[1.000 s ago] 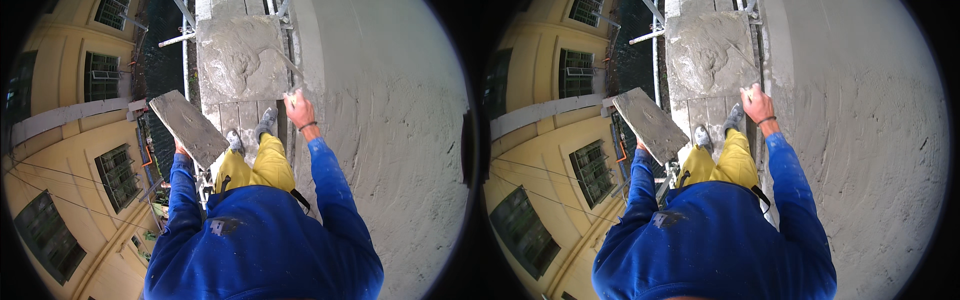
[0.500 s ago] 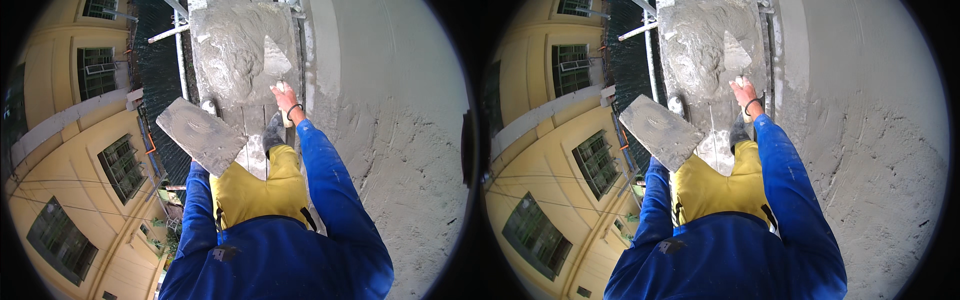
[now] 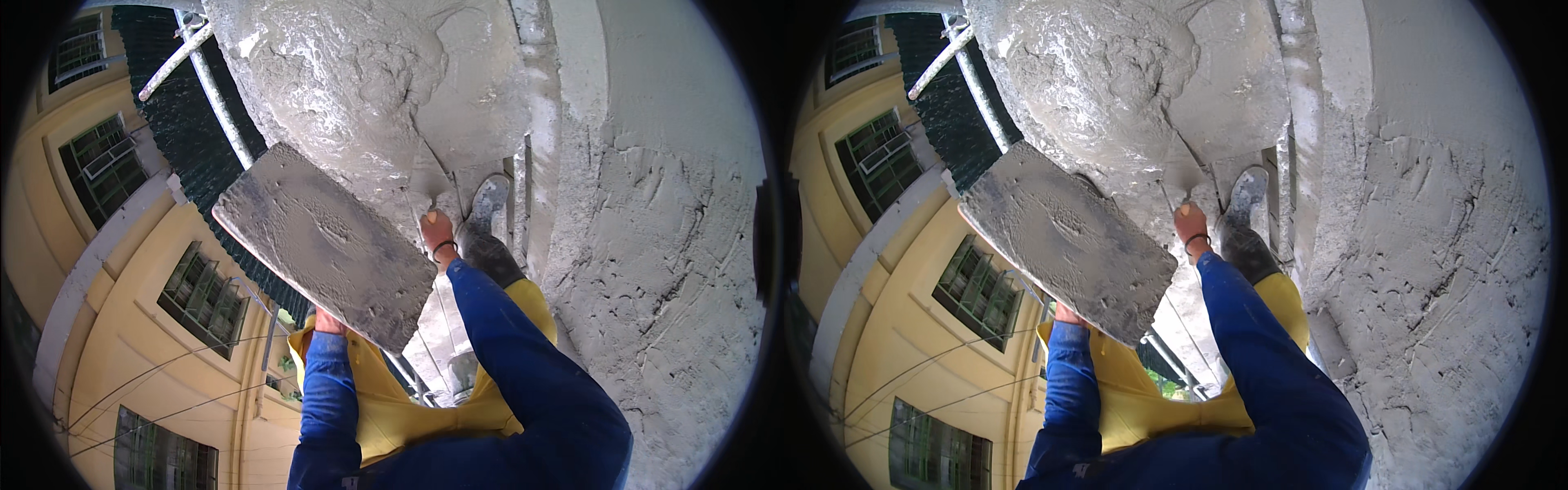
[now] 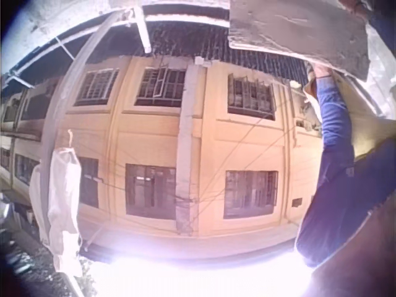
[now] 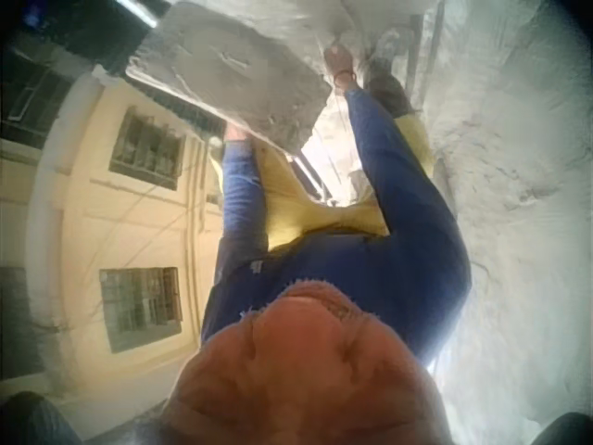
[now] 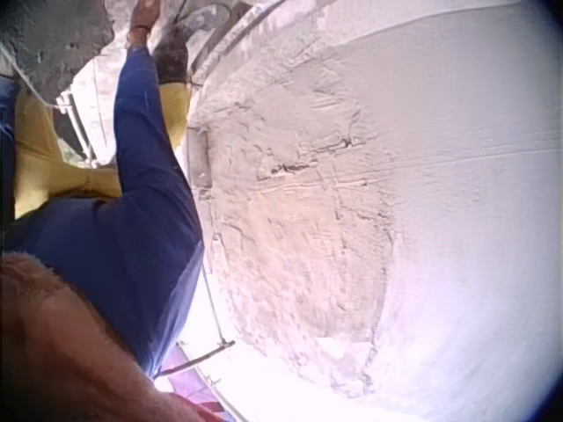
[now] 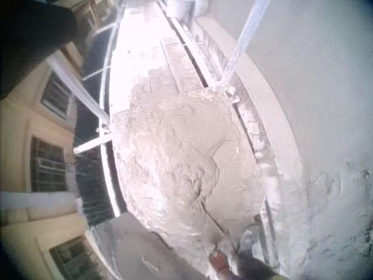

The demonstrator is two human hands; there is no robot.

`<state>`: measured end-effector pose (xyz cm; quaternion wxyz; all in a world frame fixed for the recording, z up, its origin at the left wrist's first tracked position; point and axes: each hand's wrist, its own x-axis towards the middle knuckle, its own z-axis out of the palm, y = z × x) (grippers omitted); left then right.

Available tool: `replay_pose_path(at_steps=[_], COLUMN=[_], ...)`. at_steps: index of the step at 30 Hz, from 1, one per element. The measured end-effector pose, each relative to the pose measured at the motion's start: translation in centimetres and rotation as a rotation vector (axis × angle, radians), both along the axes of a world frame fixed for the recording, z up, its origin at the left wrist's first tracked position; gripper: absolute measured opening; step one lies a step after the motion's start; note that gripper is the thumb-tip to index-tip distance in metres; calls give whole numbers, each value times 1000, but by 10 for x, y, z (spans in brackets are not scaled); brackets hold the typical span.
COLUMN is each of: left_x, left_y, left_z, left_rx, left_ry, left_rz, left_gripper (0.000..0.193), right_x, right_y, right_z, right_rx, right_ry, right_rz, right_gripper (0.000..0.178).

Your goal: The person scoops wet cement from a pile on a scaffold plank using a trowel and applies it to a vertical wall. They repeatedly smooth and level the surface with a large rectangular float, working on different sections of the wall while standing on the scaffolding.

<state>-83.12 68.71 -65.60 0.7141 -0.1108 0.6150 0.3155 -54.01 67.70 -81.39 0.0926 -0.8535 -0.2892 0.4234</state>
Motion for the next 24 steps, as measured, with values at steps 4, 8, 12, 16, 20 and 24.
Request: replay_pose_path(at_steps=[4, 8, 12, 16, 20, 24], left_x=[-26, -22, 0, 21, 23, 29], left_y=[16, 21, 58, 79, 69, 79], left_z=[-8, -4, -7, -16, -19, -14], left_rx=[2, 33, 139, 208, 232, 357], left_ry=[34, 95, 151, 173, 212, 410], left_rz=[-70, -36, -61, -114, -266, -651], left_gripper=[52, 50, 49, 47, 46, 45], right_x=[-54, -40, -13, 37, 59, 54], right_y=[114, 220, 221, 241, 293, 302], right_z=[-49, 45, 88, 89, 89, 40], right_rx=[135, -190, 189, 36, -15, 7], right_ry=[278, 686, 166, -198, -188, -118], right_rz=[-87, -95, 270, 690, 682, 491], right_gripper=[25, 38, 38, 33, 32, 32])
